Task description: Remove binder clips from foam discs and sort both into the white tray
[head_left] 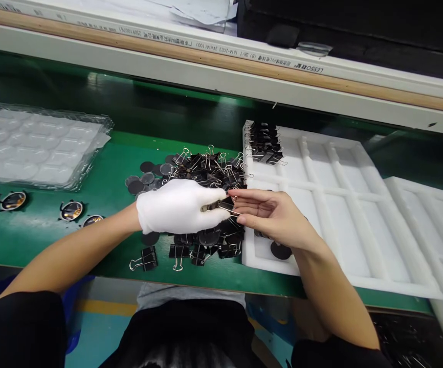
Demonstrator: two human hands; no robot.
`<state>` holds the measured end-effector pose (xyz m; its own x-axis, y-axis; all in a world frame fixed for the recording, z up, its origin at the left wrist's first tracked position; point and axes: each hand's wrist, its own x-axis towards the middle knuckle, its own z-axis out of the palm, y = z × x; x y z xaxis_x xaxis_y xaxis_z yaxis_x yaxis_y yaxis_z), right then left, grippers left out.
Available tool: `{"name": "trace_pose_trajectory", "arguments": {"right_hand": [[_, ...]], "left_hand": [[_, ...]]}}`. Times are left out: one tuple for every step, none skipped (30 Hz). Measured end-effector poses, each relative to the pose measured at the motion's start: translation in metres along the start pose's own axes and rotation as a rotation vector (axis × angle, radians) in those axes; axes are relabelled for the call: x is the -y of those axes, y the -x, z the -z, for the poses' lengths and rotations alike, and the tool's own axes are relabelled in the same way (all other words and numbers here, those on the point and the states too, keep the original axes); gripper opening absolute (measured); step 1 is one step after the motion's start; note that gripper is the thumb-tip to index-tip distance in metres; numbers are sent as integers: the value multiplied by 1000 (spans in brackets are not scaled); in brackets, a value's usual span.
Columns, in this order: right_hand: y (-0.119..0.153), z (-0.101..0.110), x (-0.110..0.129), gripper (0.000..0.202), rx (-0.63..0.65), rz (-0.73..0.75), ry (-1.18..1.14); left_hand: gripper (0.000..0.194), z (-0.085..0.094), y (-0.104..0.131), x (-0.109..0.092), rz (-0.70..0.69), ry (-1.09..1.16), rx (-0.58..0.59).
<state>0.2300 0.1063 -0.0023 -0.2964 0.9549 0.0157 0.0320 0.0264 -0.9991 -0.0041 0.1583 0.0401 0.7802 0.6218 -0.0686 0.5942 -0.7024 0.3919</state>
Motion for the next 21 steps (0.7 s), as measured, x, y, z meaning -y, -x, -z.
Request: {"name": "trace_pose_trajectory", "arguments": {"right_hand": [[0, 0, -1, 45, -10, 4, -1], [0, 0, -2, 41, -28, 22, -3], [0, 0, -4, 38, -56, 55, -11], [0, -1, -6, 34, -92, 96, -24], [-1, -1, -8, 31, -133, 134, -38], [-3, -1, -10, 28, -178, 164, -57], [-4, 0, -11, 27, -221, 186, -78], [-6, 0, -13, 27, -258, 195, -98], [-8, 0, -14, 28, -286, 192, -116], [-10, 0, -16, 29, -305, 183, -136], [-11, 1, -18, 31, -318, 170, -157], [-13, 1, -20, 33, -330, 157, -179], [-14, 1, -22, 34, -343, 143, -198], [-15, 1, -24, 36, -359, 133, -213], [-16, 1, -26, 37, -375, 128, -220], [-17, 1, -28, 37, -388, 130, -220], [-17, 1, -30, 37, -396, 136, -215], [-17, 1, -31, 37, -401, 146, -208], [-17, 1, -32, 36, -403, 157, -201], [-17, 0, -33, 35, -408, 166, -197], [-17, 0, -33, 34, -418, 173, -194]], "left_hand": [[33, 2, 0, 0, 2, -5, 0], [35, 5, 1, 0, 7, 8, 3], [36, 9, 2, 0, 15, 44, 16], [37, 14, 3, 1, 20, 102, 31], [37, 20, 5, 3, 23, 173, 38], [36, 26, 6, 5, 27, 243, 33], [35, 31, 7, 7, 33, 307, 9], [36, 35, 7, 9, 47, 367, -41], [39, 38, 7, 11, 68, 420, -120], [42, 38, 6, 12, 89, 464, -220], [45, 38, 6, 13, 109, 502, -330], [47, 35, 4, 13, 122, 529, -440], [46, 33, 3, 12, 132, 535, -541], [45, 29, 2, 12, 140, 517, -619], [43, 26, 0, 11, 147, 485, -674], [41, 23, -1, 9, 156, 451, -708], [40, 21, -2, 8, 163, 417, -729], [40, 19, -3, 8, 167, 388, -742], [40, 18, -3, 7, 168, 366, -753], [40, 18, -3, 7, 169, 347, -762], [39, 17, -3, 6, 171, 327, -768]]}}
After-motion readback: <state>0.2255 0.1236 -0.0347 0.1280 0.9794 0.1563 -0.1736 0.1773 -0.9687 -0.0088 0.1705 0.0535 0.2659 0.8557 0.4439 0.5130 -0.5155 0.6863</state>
